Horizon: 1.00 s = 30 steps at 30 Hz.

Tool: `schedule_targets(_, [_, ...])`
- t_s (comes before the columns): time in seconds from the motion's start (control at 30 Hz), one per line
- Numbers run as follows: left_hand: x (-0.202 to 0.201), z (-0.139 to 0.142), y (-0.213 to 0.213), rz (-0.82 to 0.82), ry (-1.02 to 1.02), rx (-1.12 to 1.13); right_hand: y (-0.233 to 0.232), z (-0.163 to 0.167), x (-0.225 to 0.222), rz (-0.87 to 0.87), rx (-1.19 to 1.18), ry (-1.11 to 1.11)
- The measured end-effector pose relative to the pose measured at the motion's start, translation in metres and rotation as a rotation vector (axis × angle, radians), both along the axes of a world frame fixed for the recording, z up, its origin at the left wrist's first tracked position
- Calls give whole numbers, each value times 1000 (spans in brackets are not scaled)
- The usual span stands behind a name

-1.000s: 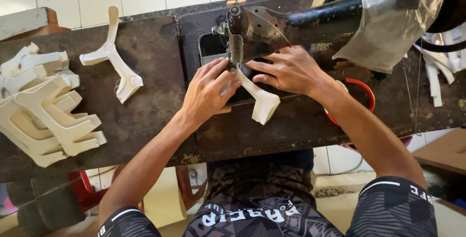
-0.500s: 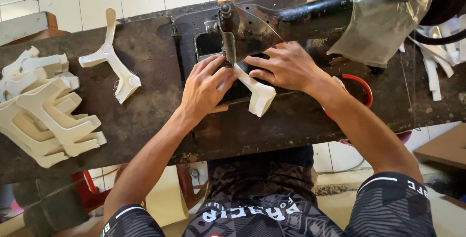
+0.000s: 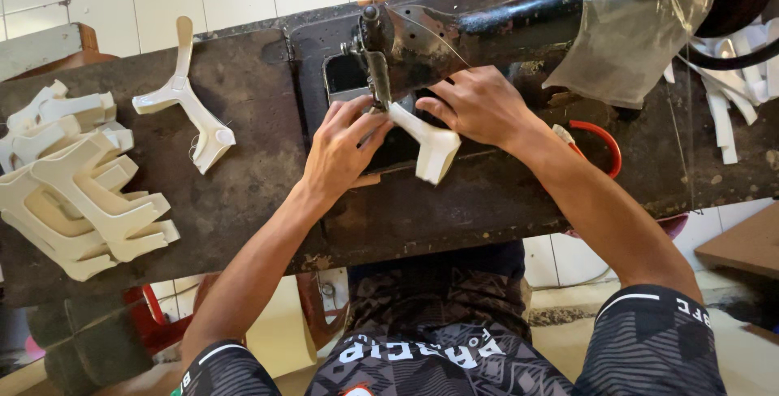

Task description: The person sits at an industrial sewing machine and stitches white Y-shaped foam shoe components one at a time, guiding each piece under the needle. After stitching, they trim loose threads with scissors and place the finished pieces on a growing stack on the workbench.

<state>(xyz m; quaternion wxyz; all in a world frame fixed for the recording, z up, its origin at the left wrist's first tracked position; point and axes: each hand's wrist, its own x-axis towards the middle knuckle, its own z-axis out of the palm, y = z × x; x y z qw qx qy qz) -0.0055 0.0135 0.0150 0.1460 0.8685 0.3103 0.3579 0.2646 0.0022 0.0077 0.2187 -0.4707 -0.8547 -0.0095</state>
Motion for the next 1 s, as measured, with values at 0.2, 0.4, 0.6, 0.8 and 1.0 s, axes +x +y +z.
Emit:
schedule_targets(0.2, [0,-5,1,-12,3,10,2,-8,2,-46,-9,34])
schedule_targets(0.4, [1,-6,2,9,-16,-16,2,-8,2,-30,38,71])
schedule_targets(0.6, [1,-6,3,11,-2,-37,2,-5,2,-23,47,121])
schedule_targets(0.8, [-2,-6,8,-22,0,-61,4,-3,3,-51,-83,164])
schedule_targets(1.0, [-2,-5,3,135,16,-48,8,-19,14,-81,-164,385])
